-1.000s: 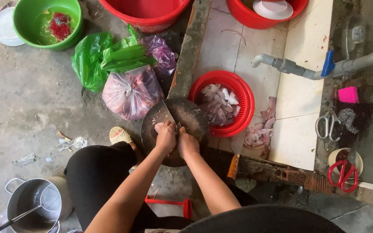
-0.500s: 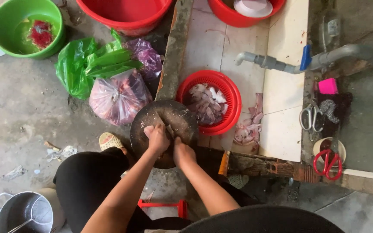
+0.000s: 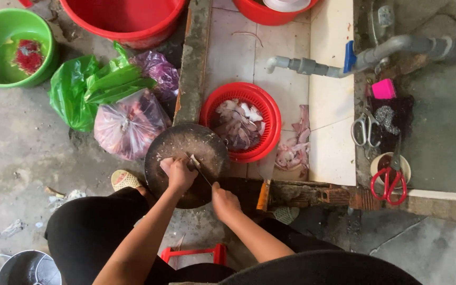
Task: The person sits on a low stool and uses a knife to cut pieces of fish on a round wooden cutting board. They place the cut fish into a red plastic basket. The person handles the fish and knife with both hands throughout the process.
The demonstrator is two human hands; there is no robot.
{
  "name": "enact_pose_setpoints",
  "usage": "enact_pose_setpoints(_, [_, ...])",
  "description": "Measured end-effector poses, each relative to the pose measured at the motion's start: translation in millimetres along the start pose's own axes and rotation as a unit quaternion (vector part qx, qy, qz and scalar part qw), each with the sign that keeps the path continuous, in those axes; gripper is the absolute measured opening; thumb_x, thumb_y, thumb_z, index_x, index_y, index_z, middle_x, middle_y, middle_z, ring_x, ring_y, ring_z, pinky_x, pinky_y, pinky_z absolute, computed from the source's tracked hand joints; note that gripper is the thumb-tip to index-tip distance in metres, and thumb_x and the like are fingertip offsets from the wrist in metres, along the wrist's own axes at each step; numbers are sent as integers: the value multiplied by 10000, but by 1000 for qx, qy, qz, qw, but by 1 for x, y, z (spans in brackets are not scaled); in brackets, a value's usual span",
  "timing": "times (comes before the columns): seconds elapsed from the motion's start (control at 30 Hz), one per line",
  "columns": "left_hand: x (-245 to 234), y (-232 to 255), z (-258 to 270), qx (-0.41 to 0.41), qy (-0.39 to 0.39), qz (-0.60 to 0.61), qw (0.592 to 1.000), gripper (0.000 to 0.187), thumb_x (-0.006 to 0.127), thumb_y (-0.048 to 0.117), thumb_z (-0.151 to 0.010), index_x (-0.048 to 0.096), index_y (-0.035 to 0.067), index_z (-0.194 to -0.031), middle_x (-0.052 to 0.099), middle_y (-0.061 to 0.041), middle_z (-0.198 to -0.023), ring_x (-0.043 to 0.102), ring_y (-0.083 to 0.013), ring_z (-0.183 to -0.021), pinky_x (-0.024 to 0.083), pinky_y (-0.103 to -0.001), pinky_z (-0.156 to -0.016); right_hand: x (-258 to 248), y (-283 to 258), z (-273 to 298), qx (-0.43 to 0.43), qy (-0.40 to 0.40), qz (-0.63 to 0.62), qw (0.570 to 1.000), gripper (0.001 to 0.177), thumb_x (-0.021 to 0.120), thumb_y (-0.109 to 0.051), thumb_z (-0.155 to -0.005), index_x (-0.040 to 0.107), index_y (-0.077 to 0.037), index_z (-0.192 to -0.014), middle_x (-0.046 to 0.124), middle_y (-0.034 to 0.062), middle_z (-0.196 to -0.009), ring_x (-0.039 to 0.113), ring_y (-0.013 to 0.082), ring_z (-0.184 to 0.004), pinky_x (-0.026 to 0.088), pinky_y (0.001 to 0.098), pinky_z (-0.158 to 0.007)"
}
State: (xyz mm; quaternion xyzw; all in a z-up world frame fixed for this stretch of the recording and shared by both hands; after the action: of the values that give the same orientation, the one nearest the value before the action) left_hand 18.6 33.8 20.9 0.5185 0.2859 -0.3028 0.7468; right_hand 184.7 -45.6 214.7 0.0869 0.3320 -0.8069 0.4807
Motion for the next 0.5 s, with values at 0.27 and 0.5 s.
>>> enact_pose_setpoints(0.27, [21,-8,-7,-49,-70,4,996,271,824,292,-671,799,94,-855,786,-117,-878,752,-333,-964,603,-434,-855,-18,-13,1,-1,9,-55,998,589,312,-162,-1045,219,55,-1585,538,338,-1416,548,440,-1316,453,566,-1070])
enact_pose_setpoints(0.5, [-11,19,15,-86,-70,-51,992,354,787,279,-691,804,52,-962,779,-201,-980,720,-358,-1078,570,-433,-953,-7,8,14,71,3,-169,983,824,58,-471,-1052,511,117,-1410,571,315,-1396,491,416,-1394,346,518,-1166])
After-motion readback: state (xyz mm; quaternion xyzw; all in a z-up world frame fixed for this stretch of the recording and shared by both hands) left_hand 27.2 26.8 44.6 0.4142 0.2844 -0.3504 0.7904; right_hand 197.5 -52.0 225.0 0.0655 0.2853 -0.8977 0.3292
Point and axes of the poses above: each hand's wrist, its own z-axis away from the middle knuckle, its own x-axis out of the palm, y = z × x, the point moved 4 cm from there along -z, towards the middle knuckle
